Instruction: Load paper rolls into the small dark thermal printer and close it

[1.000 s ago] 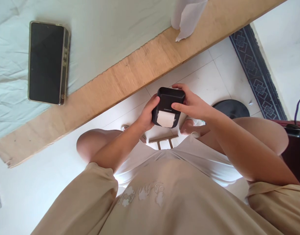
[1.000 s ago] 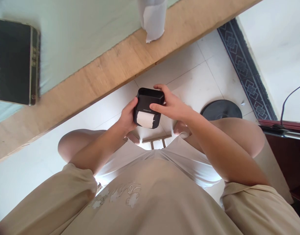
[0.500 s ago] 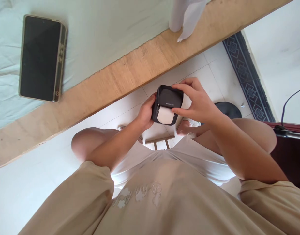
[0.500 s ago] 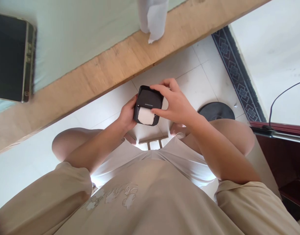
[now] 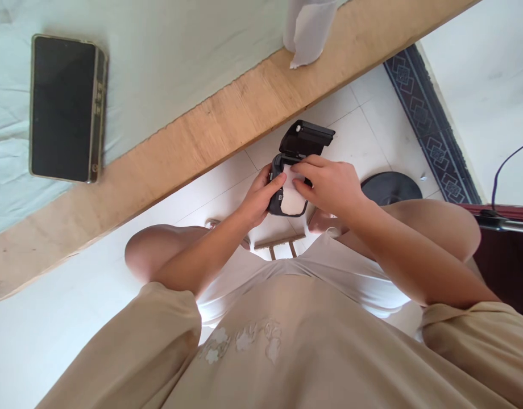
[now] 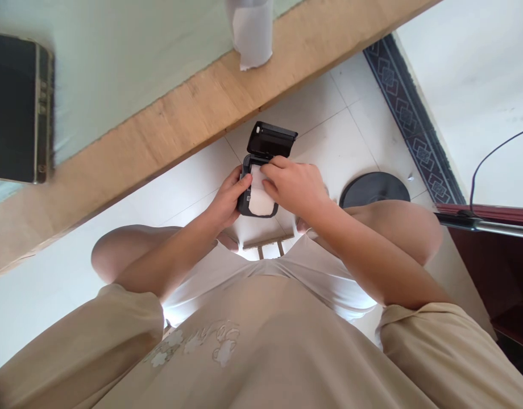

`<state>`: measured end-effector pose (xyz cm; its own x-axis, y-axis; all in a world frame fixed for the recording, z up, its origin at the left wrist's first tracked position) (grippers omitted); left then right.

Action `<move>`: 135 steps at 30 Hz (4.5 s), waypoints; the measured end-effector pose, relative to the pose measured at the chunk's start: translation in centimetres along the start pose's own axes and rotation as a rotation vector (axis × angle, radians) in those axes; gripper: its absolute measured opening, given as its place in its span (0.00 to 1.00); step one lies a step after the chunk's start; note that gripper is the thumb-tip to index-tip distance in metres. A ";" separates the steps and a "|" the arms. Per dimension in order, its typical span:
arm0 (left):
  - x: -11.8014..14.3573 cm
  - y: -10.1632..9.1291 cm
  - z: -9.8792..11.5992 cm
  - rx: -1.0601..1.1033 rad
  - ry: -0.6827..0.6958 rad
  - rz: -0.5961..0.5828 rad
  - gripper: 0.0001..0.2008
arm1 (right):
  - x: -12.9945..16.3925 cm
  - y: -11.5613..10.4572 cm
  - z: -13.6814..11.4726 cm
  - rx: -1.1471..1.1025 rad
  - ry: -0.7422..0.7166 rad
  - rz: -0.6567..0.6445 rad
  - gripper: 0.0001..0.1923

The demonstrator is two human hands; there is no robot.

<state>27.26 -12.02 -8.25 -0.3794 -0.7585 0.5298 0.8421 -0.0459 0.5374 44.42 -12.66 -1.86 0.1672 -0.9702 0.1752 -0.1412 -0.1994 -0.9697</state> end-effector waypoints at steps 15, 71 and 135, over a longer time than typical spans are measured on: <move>-0.2 -0.7 -0.7 -0.056 0.070 0.007 0.43 | -1.1 -0.4 -1.1 0.077 0.039 -0.252 0.24; 1.7 1.0 0.9 0.059 -0.051 -0.010 0.43 | -5.9 -10.6 3.5 -1.108 0.241 0.406 0.24; 1.1 -0.3 0.2 -0.037 -0.002 -0.028 0.46 | -0.9 0.6 4.6 -0.685 0.053 0.182 0.26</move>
<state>26.54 -12.69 -7.66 -0.4038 -0.7551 0.5166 0.8449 -0.0912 0.5271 48.65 -11.30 -3.37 0.0375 -0.9983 0.0457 -0.7470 -0.0584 -0.6622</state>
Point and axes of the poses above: each hand's wrist, its own x-axis away from the middle knuckle, its own y-axis out of the palm, z = x × y, the point moved 3 cm from there along -x, towards the middle knuckle, and after that the axes turned 9 degrees about x, right-handed, at the moved point
